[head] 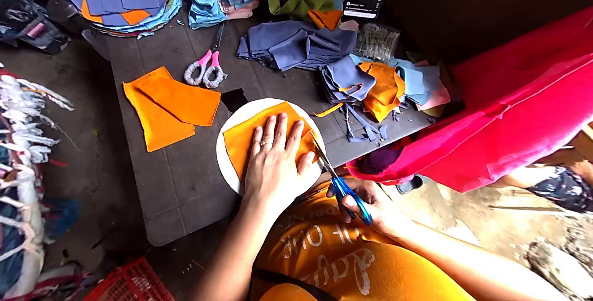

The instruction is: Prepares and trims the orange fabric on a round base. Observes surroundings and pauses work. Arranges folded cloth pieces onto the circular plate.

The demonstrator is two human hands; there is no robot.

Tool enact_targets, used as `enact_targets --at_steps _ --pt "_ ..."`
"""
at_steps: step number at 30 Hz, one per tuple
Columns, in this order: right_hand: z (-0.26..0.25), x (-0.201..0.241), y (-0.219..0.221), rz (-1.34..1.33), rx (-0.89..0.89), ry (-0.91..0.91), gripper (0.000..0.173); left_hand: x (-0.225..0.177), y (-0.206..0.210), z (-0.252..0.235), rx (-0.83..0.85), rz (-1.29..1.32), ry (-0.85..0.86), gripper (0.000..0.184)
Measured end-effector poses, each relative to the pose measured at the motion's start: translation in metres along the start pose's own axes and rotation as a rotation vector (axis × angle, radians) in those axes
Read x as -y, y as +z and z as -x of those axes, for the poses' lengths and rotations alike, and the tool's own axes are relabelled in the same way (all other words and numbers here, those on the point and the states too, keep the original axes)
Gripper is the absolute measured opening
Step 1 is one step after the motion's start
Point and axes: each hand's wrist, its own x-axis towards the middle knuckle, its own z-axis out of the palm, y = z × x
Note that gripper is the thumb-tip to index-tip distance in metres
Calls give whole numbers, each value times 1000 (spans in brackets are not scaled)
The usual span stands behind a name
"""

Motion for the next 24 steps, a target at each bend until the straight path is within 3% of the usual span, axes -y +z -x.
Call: enact_targets --at_steps 4,10,17,24 --pt "-1 1 2 -19 -29 -5 34 -1 -1 -1 3 10 -4 61" --pt "1 1 1 -2 -55 19 32 -2 -1 0 9 5 -5 62" --pt "2 3 0 40 3 29 55 -3 -1 0 4 -3 -4 61" --pt "0 3 3 42 -43 43 38 -2 -1 0 0 -12 0 61"
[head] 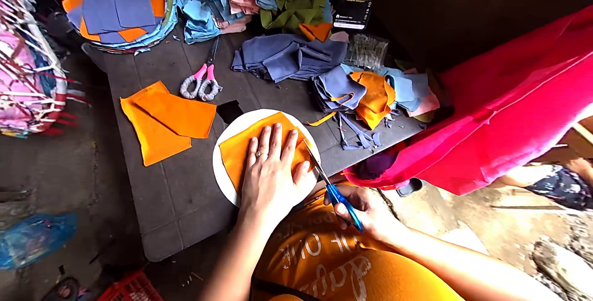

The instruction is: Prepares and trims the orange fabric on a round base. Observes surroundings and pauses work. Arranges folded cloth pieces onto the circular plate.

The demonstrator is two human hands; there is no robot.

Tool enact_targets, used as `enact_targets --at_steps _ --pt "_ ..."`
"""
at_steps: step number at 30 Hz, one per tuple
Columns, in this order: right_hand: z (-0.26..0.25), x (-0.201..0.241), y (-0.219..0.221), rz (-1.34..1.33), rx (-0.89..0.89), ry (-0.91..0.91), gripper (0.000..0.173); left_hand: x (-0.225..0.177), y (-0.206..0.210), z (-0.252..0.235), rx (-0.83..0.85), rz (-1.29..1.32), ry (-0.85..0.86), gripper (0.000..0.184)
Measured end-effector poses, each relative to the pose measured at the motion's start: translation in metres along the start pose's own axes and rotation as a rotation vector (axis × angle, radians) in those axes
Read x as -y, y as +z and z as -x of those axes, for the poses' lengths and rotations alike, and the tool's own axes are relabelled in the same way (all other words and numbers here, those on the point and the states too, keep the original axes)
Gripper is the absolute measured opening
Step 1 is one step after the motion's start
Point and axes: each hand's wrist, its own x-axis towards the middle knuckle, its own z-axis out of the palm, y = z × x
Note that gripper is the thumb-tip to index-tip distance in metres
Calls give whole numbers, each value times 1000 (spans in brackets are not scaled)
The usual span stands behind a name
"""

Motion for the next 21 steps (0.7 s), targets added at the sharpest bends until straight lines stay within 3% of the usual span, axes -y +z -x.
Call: enact_targets --at_steps 15,21 --pt "4 -1 -2 56 -60 -34 27 -1 -1 0 3 -2 -4 60" --pt "2 2 -9 -31 54 19 51 0 0 0 1 -12 -2 61"
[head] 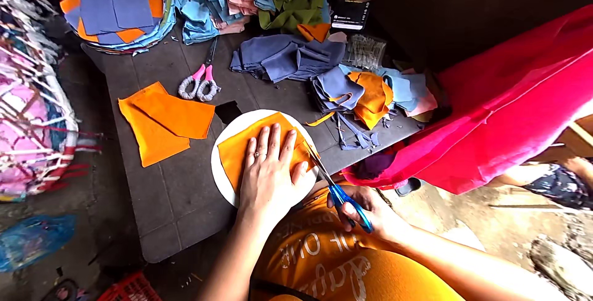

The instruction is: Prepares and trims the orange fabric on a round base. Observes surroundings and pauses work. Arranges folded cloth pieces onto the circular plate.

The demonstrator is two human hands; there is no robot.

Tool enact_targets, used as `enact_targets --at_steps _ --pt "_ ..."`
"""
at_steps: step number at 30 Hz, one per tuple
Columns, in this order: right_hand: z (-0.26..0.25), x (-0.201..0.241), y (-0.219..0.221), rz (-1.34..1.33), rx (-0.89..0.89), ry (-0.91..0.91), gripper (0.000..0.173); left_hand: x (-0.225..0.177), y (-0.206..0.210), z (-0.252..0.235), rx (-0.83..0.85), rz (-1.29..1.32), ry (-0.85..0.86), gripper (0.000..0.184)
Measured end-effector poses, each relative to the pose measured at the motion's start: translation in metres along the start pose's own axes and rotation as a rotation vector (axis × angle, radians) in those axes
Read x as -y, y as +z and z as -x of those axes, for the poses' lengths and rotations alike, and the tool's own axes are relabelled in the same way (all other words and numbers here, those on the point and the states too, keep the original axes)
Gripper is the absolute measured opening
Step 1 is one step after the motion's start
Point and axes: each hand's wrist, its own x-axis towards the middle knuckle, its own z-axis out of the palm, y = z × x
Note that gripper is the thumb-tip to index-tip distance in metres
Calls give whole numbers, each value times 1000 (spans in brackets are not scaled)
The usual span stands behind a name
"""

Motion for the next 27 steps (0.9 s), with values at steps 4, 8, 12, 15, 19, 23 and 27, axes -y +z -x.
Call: enact_targets --at_steps 4,8,12,15,19,23,27 --pt "-5 1 2 -35 -2 -8 50 0 1 0 2 11 1 61" --pt "-13 3 2 -58 -24 -16 43 0 -1 0 29 9 -7 63" --pt "-17 8 2 -38 -36 7 38 0 -1 0 29 3 -13 63" --pt "-18 9 2 -42 -46 16 32 0 0 0 28 5 -13 64" --pt "-18 12 2 -15 -64 21 25 0 0 0 29 -2 -13 67" --pt "-18 13 3 53 -91 13 21 -1 -1 0 15 -16 -4 67" --pt "-16 11 1 5 -72 26 25 -1 0 0 25 -21 -3 67"
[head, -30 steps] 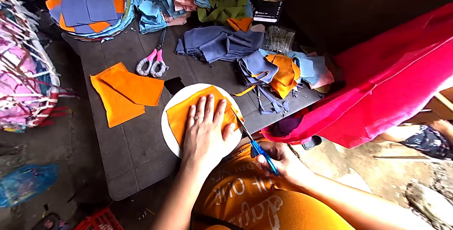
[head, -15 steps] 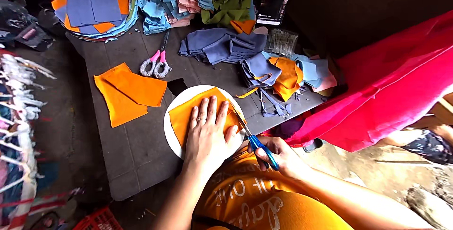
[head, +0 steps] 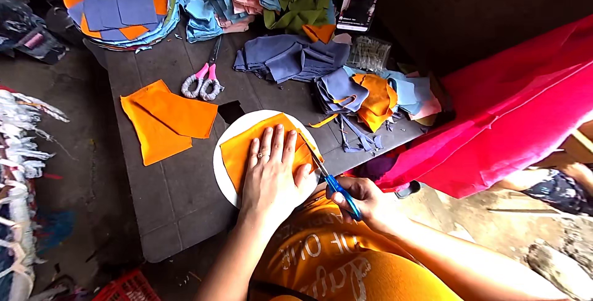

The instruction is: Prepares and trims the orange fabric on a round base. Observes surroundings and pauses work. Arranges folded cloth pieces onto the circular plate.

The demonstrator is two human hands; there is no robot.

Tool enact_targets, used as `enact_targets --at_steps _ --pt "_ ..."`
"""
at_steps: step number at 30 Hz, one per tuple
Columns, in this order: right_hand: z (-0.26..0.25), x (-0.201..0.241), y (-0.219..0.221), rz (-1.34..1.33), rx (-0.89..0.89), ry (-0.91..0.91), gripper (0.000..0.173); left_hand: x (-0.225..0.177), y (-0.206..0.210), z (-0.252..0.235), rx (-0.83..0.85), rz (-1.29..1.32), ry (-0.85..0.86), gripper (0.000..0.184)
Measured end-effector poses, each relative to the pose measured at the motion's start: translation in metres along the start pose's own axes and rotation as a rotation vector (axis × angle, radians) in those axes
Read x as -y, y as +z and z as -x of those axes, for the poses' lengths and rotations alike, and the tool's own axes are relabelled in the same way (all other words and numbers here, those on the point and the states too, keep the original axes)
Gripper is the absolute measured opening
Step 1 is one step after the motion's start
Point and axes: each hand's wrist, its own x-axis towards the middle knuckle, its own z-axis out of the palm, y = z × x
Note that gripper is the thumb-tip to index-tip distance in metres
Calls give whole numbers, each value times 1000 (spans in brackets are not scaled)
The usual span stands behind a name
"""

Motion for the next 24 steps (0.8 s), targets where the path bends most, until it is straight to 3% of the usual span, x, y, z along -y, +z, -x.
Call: enact_targets --at_steps 4,6,24 --pt "3 -4 -4 -84 95 -24 50 0 0 1 2 6 3 68" --pt "5 -5 -4 -91 102 -34 52 1 0 2 -2 9 14 69" --pt "-7 21 1 -73 48 71 17 1 3 3 -25 14 25 70"
